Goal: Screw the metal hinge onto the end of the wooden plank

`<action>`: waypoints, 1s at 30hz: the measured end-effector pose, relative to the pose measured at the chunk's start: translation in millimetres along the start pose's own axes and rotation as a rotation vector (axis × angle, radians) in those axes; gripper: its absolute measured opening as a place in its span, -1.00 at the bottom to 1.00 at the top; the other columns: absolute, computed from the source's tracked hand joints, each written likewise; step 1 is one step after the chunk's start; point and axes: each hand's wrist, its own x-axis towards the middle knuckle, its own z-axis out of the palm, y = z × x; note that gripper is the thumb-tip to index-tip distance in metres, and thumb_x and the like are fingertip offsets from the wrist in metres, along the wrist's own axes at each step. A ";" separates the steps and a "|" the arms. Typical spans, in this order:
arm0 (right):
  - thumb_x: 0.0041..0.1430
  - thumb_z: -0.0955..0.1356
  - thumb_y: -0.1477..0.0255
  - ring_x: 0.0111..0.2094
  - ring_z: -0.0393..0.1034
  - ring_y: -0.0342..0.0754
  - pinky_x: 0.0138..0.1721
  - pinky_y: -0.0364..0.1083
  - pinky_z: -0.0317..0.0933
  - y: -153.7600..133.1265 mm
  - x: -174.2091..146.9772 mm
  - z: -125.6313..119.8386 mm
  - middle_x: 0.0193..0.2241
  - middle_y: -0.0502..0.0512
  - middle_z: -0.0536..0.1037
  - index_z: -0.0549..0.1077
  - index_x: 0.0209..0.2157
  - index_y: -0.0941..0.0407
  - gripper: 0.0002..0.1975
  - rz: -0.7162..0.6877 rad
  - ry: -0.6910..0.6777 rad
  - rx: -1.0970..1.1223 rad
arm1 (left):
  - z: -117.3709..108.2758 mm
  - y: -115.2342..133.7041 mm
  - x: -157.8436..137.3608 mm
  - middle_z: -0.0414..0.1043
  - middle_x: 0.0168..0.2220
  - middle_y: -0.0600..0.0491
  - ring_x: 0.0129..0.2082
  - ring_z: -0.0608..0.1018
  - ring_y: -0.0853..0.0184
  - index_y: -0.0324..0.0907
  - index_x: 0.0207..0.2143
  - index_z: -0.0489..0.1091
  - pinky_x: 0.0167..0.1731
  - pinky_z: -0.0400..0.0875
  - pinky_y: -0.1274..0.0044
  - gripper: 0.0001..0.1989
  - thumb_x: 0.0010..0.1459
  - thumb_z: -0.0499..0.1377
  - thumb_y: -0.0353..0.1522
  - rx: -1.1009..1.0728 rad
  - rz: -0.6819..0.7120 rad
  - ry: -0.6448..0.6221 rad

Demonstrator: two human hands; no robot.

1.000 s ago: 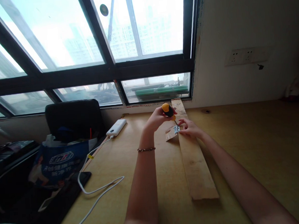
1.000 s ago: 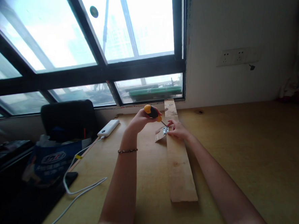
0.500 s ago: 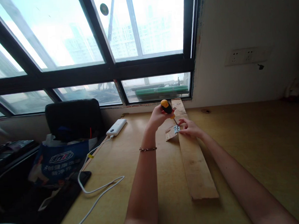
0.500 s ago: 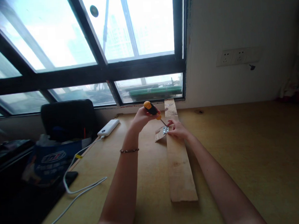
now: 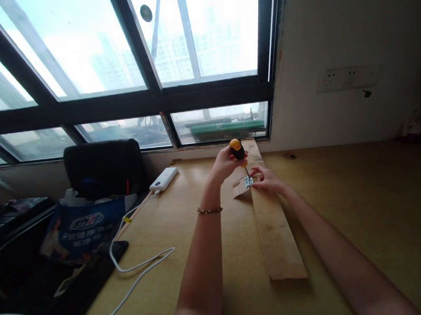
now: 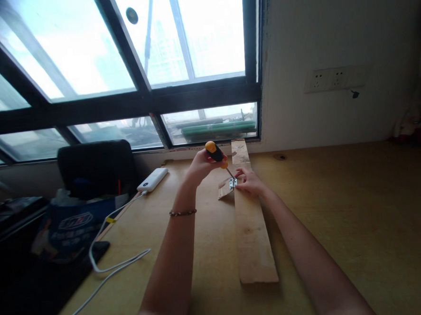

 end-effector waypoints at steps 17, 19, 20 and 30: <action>-0.14 0.43 0.46 -0.68 0.20 -0.34 -0.74 -0.28 0.10 2.8 0.3 -0.2 -0.15 0.11 0.42 0.22 -0.06 0.15 -0.45 -0.009 -0.008 0.010 | 3.9 1.1 -0.9 0.45 -0.44 0.01 -0.33 0.48 0.28 -0.29 -0.45 0.38 -0.27 0.39 0.42 -0.71 -0.32 0.33 -0.41 0.009 -0.013 0.019; -0.14 0.43 0.46 -0.67 0.19 -0.34 -0.73 -0.29 0.10 2.3 0.3 -0.3 -0.15 0.11 0.42 0.23 -0.06 0.15 -0.44 -0.006 -0.008 0.008 | 3.5 -0.2 0.0 0.44 -0.45 0.01 -0.33 0.48 0.29 -0.29 -0.44 0.38 -0.27 0.39 0.43 -0.71 -0.31 0.32 -0.42 0.018 0.000 0.012; -0.14 0.43 0.47 -0.67 0.19 -0.34 -0.73 -0.28 0.10 2.0 0.3 -0.4 -0.15 0.11 0.42 0.23 -0.06 0.15 -0.44 -0.002 -0.009 0.008 | 3.3 -1.1 0.6 0.44 -0.44 0.01 -0.33 0.48 0.29 -0.29 -0.44 0.38 -0.27 0.39 0.43 -0.71 -0.30 0.32 -0.42 0.022 0.008 0.007; -0.15 0.43 0.47 -0.69 0.23 -0.32 -0.74 -0.28 0.11 0.8 0.3 0.0 -0.19 0.11 0.44 0.25 -0.08 0.14 -0.46 0.043 -0.008 0.002 | 18.0 -12.3 7.5 0.45 -0.41 0.02 -0.37 0.48 0.34 -0.28 -0.42 0.35 -0.32 0.38 0.49 -0.77 -0.25 0.21 -0.55 0.156 0.088 0.044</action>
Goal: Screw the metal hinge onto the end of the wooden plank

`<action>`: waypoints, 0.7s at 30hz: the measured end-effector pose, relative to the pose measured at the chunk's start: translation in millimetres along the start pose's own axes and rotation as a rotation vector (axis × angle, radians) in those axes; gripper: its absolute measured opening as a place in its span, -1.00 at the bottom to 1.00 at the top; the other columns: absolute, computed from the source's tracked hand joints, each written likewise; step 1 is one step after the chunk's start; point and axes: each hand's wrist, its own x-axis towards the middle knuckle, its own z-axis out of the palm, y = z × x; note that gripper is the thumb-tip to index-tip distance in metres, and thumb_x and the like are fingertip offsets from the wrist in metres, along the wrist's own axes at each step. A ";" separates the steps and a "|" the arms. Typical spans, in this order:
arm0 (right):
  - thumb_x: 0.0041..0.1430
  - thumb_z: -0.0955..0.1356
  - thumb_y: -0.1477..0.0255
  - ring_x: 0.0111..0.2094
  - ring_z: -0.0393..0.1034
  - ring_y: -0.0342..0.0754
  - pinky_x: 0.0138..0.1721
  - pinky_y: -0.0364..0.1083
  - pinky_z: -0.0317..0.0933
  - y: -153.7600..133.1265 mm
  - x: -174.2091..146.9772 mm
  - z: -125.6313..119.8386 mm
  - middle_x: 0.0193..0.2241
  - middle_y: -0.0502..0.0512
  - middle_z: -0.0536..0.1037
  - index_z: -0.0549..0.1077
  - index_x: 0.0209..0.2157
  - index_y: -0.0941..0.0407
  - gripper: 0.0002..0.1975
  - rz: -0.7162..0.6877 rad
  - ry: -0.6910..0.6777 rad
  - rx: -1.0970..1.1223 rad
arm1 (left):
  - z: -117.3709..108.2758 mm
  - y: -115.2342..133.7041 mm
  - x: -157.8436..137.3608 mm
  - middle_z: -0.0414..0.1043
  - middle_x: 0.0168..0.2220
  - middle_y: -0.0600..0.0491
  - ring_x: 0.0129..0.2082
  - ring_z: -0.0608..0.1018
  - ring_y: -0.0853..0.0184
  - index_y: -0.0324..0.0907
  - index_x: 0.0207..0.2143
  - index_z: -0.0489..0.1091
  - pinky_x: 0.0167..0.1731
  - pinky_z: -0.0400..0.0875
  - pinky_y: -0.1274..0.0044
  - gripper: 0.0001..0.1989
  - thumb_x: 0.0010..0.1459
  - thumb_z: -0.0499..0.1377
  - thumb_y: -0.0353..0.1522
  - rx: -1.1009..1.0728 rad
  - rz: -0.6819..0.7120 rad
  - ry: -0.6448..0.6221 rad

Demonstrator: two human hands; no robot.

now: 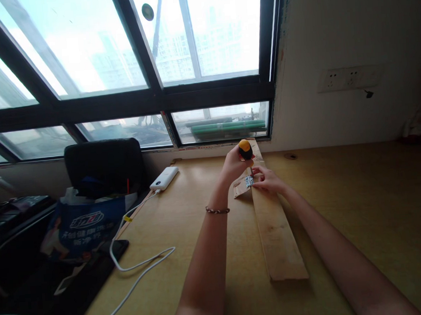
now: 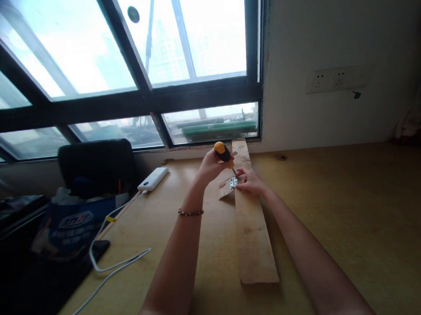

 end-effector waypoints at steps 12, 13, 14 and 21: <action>-0.15 0.43 0.48 -0.70 0.21 -0.34 -0.74 -0.28 0.10 1.0 0.3 -0.2 -0.16 0.12 0.43 0.25 -0.06 0.15 -0.45 -0.012 -0.001 0.005 | -11.7 6.3 -1.3 0.45 -0.43 0.03 -0.39 0.47 0.35 -0.28 -0.45 0.34 -0.36 0.38 0.52 -0.80 -0.25 0.22 -0.51 -0.055 0.034 0.045; -0.15 0.43 0.48 -0.70 0.21 -0.34 -0.74 -0.28 0.10 0.7 0.2 -0.2 -0.16 0.12 0.43 0.25 -0.06 0.15 -0.45 -0.014 0.000 0.008 | -12.1 6.5 -1.4 0.45 -0.44 0.03 -0.39 0.47 0.35 -0.27 -0.45 0.34 -0.36 0.38 0.52 -0.79 -0.25 0.23 -0.51 -0.050 0.034 0.048; -0.15 0.43 0.48 -0.69 0.21 -0.34 -0.74 -0.28 0.10 0.3 0.2 -0.3 -0.16 0.12 0.43 0.25 -0.06 0.15 -0.45 -0.018 0.002 0.011 | -12.3 6.4 -1.5 0.45 -0.44 0.04 -0.39 0.47 0.35 -0.27 -0.44 0.34 -0.36 0.38 0.52 -0.79 -0.26 0.23 -0.51 -0.042 0.033 0.052; -0.14 0.43 0.47 -0.69 0.19 -0.34 -0.73 -0.28 0.11 -0.7 -0.4 -0.3 -0.17 0.11 0.43 0.24 -0.07 0.14 -0.46 -0.040 0.001 -0.002 | -10.0 2.8 -2.1 0.44 -0.44 0.05 -0.38 0.48 0.36 -0.26 -0.43 0.33 -0.36 0.38 0.53 -0.78 -0.24 0.21 -0.53 -0.026 0.003 0.039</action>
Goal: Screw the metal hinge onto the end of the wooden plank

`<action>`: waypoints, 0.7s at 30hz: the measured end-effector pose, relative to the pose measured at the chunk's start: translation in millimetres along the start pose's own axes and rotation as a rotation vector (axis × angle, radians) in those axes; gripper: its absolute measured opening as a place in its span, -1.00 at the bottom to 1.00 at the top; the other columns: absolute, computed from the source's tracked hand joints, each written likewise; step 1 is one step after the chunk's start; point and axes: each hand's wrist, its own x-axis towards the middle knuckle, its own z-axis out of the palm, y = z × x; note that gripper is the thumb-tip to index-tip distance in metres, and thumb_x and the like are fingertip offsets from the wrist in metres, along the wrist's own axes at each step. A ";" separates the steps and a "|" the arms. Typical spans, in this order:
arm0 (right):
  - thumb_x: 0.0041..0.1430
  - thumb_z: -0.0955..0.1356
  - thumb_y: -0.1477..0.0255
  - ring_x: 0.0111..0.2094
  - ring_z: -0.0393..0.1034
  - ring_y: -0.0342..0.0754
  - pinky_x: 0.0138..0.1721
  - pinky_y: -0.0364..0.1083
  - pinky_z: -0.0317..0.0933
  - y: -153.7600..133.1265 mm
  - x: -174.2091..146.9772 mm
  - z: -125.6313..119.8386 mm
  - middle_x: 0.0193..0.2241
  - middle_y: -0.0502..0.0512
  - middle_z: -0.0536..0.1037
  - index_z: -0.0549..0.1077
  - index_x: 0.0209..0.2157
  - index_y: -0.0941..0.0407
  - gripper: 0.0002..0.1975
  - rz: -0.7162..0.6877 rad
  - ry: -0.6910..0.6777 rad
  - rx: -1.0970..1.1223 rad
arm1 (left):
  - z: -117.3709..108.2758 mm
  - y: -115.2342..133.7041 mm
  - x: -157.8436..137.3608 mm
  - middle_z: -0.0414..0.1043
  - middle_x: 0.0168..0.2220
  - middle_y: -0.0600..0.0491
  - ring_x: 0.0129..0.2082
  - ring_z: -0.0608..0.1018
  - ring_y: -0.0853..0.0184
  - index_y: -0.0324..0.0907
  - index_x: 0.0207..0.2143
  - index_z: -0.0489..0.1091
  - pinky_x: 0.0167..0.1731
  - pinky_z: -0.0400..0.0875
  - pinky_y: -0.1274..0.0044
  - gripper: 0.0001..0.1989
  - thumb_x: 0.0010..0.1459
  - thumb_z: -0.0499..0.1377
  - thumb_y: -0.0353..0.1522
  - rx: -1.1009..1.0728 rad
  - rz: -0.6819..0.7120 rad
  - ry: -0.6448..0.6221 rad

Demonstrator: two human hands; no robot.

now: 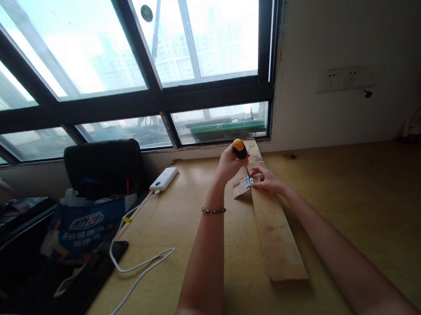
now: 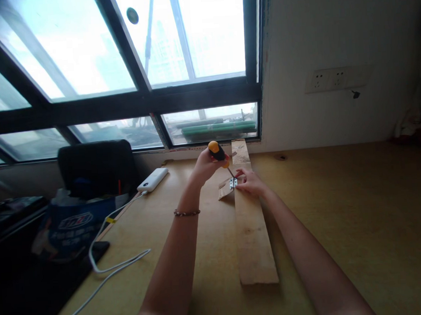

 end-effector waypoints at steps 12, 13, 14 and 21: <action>-0.15 0.44 0.47 -0.68 0.20 -0.34 -0.73 -0.28 0.10 -1.8 -1.0 0.0 -0.15 0.12 0.42 0.25 -0.06 0.15 -0.44 0.005 0.005 0.018 | -0.3 5.5 -1.0 0.44 -0.43 0.04 -0.37 0.48 0.34 -0.27 -0.43 0.33 -0.33 0.38 0.51 -0.77 -0.26 0.23 -0.53 -0.036 -0.018 -0.013; -0.16 0.44 0.47 -0.68 0.20 -0.34 -0.73 -0.28 0.10 -2.1 -1.0 0.0 -0.15 0.12 0.42 0.25 -0.06 0.15 -0.44 0.007 0.004 0.023 | -0.1 5.3 -0.9 0.44 -0.44 0.04 -0.37 0.48 0.34 -0.27 -0.43 0.33 -0.33 0.38 0.51 -0.77 -0.26 0.23 -0.53 -0.038 -0.023 -0.016; -0.16 0.44 0.47 -0.68 0.20 -0.34 -0.73 -0.28 0.11 -2.4 -1.0 0.0 -0.15 0.12 0.42 0.25 -0.06 0.15 -0.44 0.010 0.004 0.025 | 0.1 5.2 -1.0 0.44 -0.44 0.04 -0.37 0.48 0.34 -0.27 -0.44 0.33 -0.33 0.38 0.51 -0.77 -0.26 0.23 -0.53 -0.041 -0.030 -0.018; -0.16 0.44 0.47 -0.67 0.21 -0.34 -0.70 -0.29 0.13 -2.3 -0.5 -0.3 -0.16 0.11 0.42 0.25 -0.07 0.15 -0.45 0.012 0.009 0.017 | -0.7 6.4 -1.8 0.45 -0.43 0.03 -0.37 0.48 0.33 -0.28 -0.43 0.33 -0.34 0.39 0.50 -0.77 -0.26 0.22 -0.53 -0.040 -0.047 -0.027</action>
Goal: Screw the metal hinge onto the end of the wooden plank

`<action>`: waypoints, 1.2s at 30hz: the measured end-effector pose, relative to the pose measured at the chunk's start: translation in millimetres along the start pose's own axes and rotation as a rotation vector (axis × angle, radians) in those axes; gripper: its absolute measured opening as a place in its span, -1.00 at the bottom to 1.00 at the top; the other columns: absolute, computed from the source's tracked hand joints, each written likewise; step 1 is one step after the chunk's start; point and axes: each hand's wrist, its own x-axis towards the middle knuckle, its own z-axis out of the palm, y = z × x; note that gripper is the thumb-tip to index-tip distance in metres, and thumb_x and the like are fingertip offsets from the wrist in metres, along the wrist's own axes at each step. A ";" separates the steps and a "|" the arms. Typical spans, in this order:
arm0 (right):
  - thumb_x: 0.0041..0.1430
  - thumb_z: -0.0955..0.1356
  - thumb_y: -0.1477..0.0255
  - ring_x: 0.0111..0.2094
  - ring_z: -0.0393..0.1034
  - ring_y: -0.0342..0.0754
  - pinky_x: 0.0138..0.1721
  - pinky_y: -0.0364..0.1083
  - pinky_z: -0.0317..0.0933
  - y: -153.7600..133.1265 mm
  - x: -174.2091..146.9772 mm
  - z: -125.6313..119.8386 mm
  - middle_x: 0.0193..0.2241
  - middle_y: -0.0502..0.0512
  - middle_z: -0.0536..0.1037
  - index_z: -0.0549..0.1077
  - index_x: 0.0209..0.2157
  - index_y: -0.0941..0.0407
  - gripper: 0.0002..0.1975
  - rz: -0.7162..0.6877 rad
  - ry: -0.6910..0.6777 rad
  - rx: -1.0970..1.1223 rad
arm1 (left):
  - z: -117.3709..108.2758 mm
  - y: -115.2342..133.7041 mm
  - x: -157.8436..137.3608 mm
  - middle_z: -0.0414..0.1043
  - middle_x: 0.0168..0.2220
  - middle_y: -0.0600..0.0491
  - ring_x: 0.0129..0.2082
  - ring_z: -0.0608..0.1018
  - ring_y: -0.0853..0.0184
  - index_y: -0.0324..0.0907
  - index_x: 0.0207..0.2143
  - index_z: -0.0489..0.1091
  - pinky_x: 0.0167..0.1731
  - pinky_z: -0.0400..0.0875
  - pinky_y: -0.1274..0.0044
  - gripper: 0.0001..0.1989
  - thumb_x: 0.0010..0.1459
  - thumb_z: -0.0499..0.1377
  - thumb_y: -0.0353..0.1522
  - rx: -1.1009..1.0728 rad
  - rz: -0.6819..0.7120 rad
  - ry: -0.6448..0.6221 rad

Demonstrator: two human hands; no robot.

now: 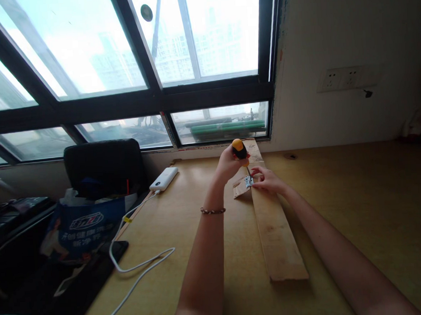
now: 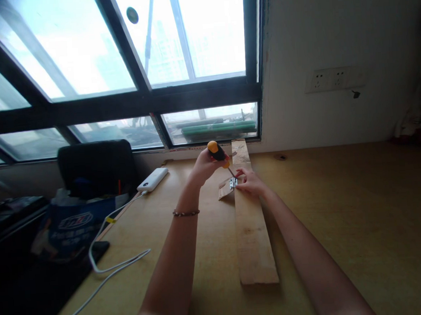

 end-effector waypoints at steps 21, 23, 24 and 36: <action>-0.16 0.44 0.45 -0.69 0.20 -0.34 -0.75 -0.29 0.08 -5.1 -1.9 -0.2 -0.17 0.12 0.43 0.25 -0.07 0.15 -0.45 0.006 -0.006 -0.003 | -0.9 -1.5 -0.1 0.45 -0.43 0.04 -0.35 0.48 0.32 -0.27 -0.42 0.33 -0.31 0.39 0.48 -0.78 -0.24 0.22 -0.51 -0.010 0.014 -0.038; -0.16 0.44 0.45 -0.69 0.19 -0.34 -0.75 -0.29 0.07 -4.1 -1.5 -0.2 -0.17 0.12 0.43 0.25 -0.07 0.15 -0.45 0.010 -0.003 0.001 | -0.8 -1.1 0.2 0.44 -0.43 0.04 -0.35 0.48 0.32 -0.27 -0.43 0.33 -0.31 0.39 0.48 -0.77 -0.24 0.23 -0.51 -0.021 0.014 -0.040; -0.16 0.44 0.45 -0.69 0.19 -0.34 -0.75 -0.29 0.07 -3.7 -1.4 -0.2 -0.18 0.12 0.43 0.25 -0.07 0.15 -0.45 0.010 -0.003 0.001 | -0.6 -0.9 0.3 0.44 -0.44 0.04 -0.35 0.47 0.32 -0.27 -0.43 0.33 -0.31 0.39 0.48 -0.77 -0.25 0.23 -0.50 -0.022 0.016 -0.041; -0.14 0.43 0.44 -0.68 0.21 -0.33 -0.74 -0.28 0.10 -2.7 -1.5 0.0 -0.17 0.10 0.43 0.25 -0.07 0.14 -0.46 -0.002 -0.010 -0.010 | 1.5 -0.9 -0.2 0.44 -0.44 0.03 -0.38 0.46 0.35 -0.28 -0.44 0.35 -0.35 0.38 0.51 -0.81 -0.23 0.21 -0.52 0.013 0.055 -0.043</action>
